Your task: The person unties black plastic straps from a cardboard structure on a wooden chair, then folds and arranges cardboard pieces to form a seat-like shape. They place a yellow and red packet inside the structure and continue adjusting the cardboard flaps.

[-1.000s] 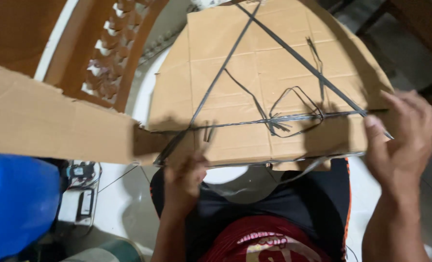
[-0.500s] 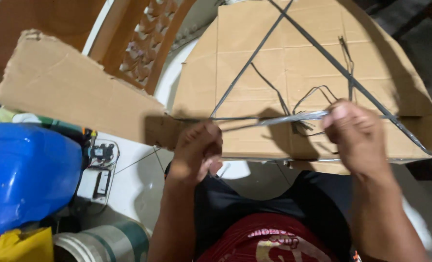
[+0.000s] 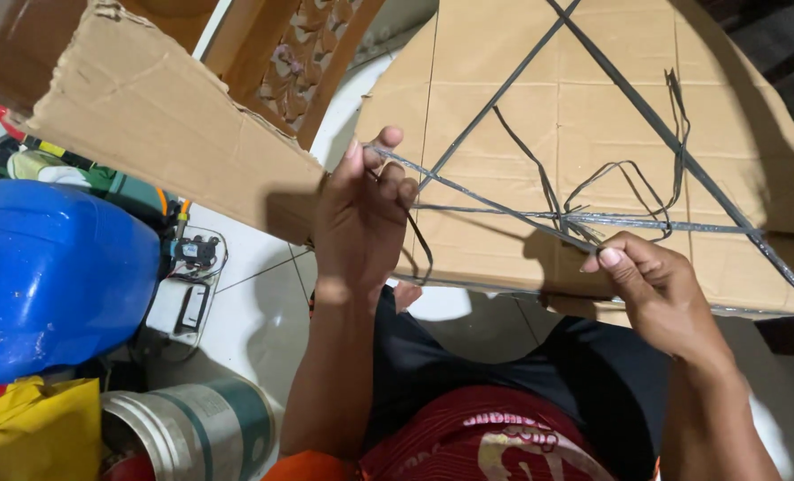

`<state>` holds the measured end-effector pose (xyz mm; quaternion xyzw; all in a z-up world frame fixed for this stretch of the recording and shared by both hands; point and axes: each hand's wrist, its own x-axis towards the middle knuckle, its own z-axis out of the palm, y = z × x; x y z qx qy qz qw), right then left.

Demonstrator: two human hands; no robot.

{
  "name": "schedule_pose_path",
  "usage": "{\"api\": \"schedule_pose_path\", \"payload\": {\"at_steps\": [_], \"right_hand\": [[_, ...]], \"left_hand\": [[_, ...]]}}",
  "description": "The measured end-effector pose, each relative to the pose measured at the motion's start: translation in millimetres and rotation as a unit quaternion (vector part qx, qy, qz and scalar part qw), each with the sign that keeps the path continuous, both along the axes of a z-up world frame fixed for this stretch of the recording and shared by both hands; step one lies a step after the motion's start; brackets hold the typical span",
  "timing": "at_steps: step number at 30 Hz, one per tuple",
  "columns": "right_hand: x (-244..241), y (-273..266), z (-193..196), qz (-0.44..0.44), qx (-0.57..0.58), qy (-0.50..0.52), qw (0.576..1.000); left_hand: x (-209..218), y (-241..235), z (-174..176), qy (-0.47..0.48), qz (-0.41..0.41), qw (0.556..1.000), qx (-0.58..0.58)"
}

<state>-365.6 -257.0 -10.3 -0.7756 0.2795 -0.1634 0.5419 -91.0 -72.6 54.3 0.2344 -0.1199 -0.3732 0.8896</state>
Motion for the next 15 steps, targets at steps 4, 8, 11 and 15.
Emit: {"api": "schedule_pose_path", "payload": {"at_steps": [4, 8, 11, 15], "right_hand": [[2.7, -1.1, 3.9, -0.009, -0.009, 0.032, 0.999], [4.2, -0.8, 0.4, 0.005, -0.025, 0.037, 0.999], [1.4, -1.4, 5.9, 0.03, -0.067, 0.081, 0.994], [6.1, 2.4, 33.7, -0.07, -0.219, -0.007, 0.973]], "left_hand": [[2.5, -5.8, -2.0, 0.035, -0.024, 0.998, -0.043], [-0.2, -7.7, 10.4, 0.014, -0.007, 0.999, -0.041], [-0.1, -6.7, 15.3, -0.004, 0.002, 0.999, -0.034], [-7.2, -11.5, 14.3, -0.037, 0.005, 0.999, -0.009]]}}
